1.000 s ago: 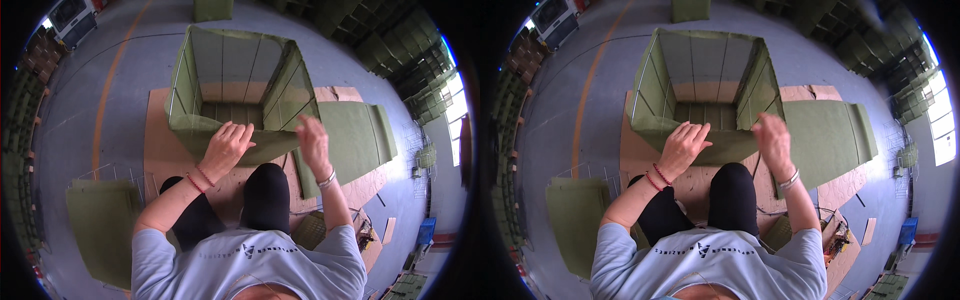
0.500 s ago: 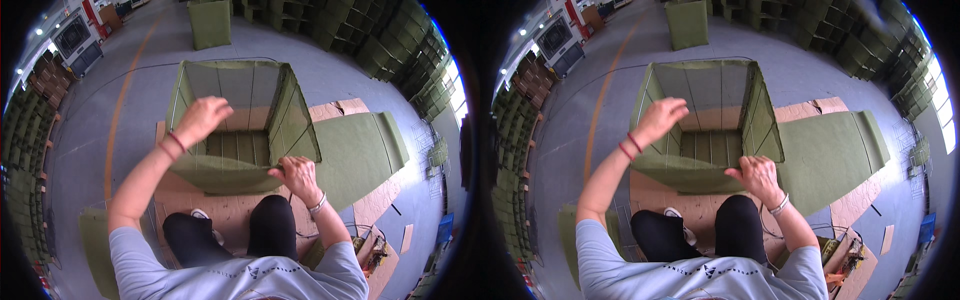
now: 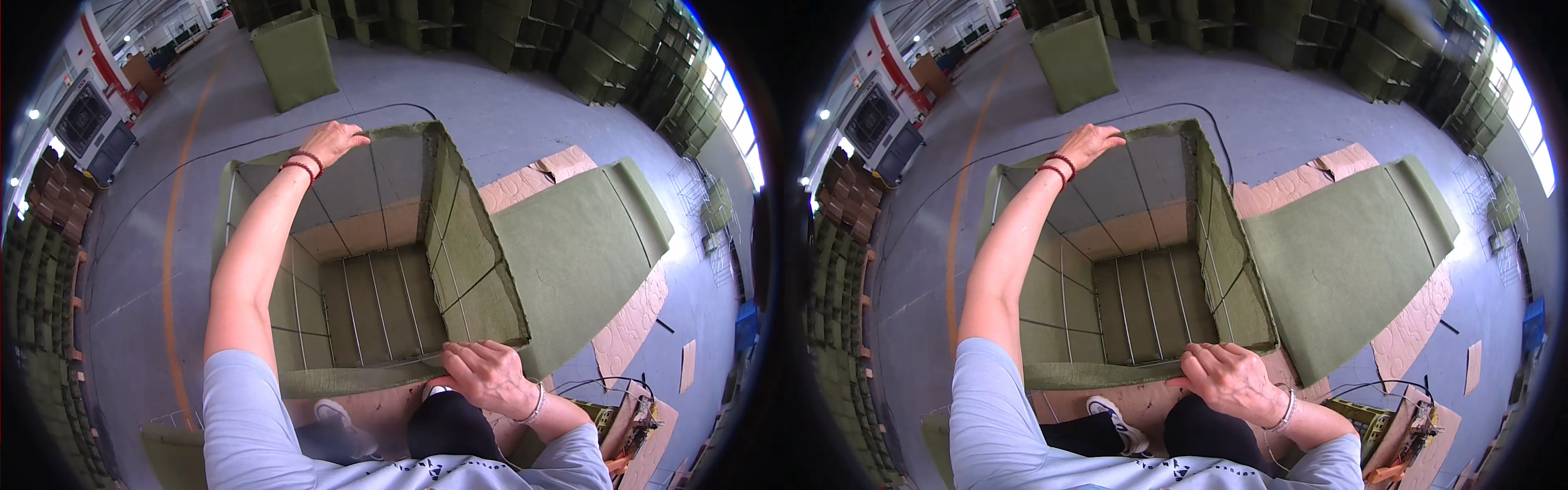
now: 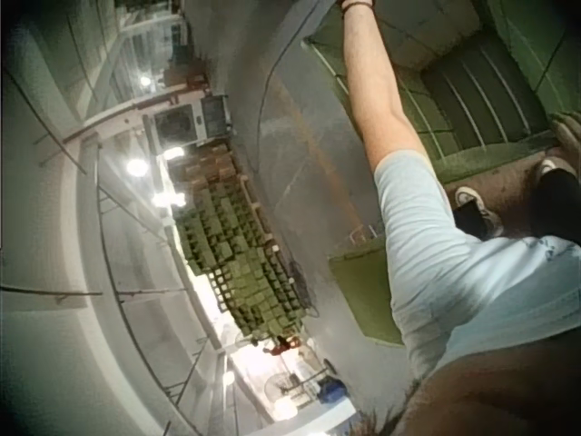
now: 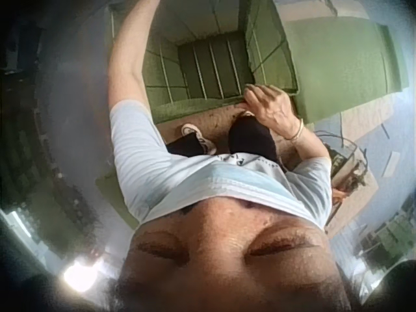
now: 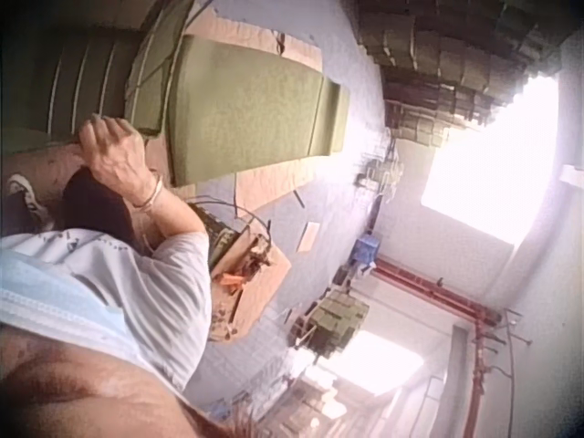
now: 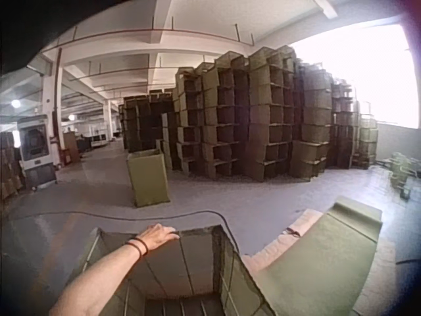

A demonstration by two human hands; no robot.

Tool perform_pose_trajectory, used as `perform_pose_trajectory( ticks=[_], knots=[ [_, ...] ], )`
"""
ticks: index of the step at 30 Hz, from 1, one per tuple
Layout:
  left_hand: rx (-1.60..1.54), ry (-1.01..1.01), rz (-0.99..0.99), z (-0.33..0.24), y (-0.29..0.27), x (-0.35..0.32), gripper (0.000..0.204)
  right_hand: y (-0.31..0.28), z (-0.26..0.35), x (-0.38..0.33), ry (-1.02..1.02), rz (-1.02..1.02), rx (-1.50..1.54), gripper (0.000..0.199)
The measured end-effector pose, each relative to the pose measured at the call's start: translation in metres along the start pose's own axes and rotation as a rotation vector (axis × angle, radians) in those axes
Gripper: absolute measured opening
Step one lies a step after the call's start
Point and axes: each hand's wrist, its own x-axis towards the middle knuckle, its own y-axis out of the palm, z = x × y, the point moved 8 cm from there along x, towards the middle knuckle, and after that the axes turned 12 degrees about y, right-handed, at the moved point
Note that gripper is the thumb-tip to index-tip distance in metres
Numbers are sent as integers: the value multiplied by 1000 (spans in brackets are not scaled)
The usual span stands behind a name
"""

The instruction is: The recorder is shown assembling green fabric onto wire mesh bins by folding the fabric over the wire edges and securing it with a hot glue gun.

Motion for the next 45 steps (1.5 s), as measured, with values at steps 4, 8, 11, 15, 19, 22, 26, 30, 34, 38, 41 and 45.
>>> perform_pose_trajectory(
  ticks=[4, 8, 11, 15, 19, 22, 26, 30, 34, 38, 41, 45],
  knots=[
    [-42, 77, -101, -23, -5, 14, 47, 7, -3, -3, -7, 12, -21, 37],
    [35, 78, -83, -25, -4, 18, 42, 6, 0, -4, -4, 10, -11, 37],
    [185, 62, -108, -25, -6, 6, 42, 8, 0, -11, -33, 7, -21, 37],
    [543, 75, -173, -4, -86, -55, 35, -19, -13, 5, -182, -122, -221, 26],
    [519, -170, -250, 21, -171, -139, 47, -23, -55, 22, -331, -148, -380, 43],
    [707, -217, -259, -17, -205, -195, 45, -12, -85, 31, -338, -147, -536, 47],
    [773, -259, -288, -79, -208, -237, 42, 10, -129, 28, -170, -73, -542, 66],
    [511, -367, -492, -87, -196, -267, 38, 19, -145, 18, 129, -112, -640, 66],
    [389, -297, -609, -97, -194, -271, 36, 39, -138, -11, 527, -293, 100, 55],
    [423, -77, -908, -118, -185, -241, 34, 92, -139, -53, 898, -109, 263, 50],
    [246, -180, -735, -130, -167, -196, 34, 91, -163, -89, 885, -111, 226, 50],
    [192, -261, -569, -107, -149, -171, 37, 17, -175, -173, 715, -508, 36, 49]
  ],
)
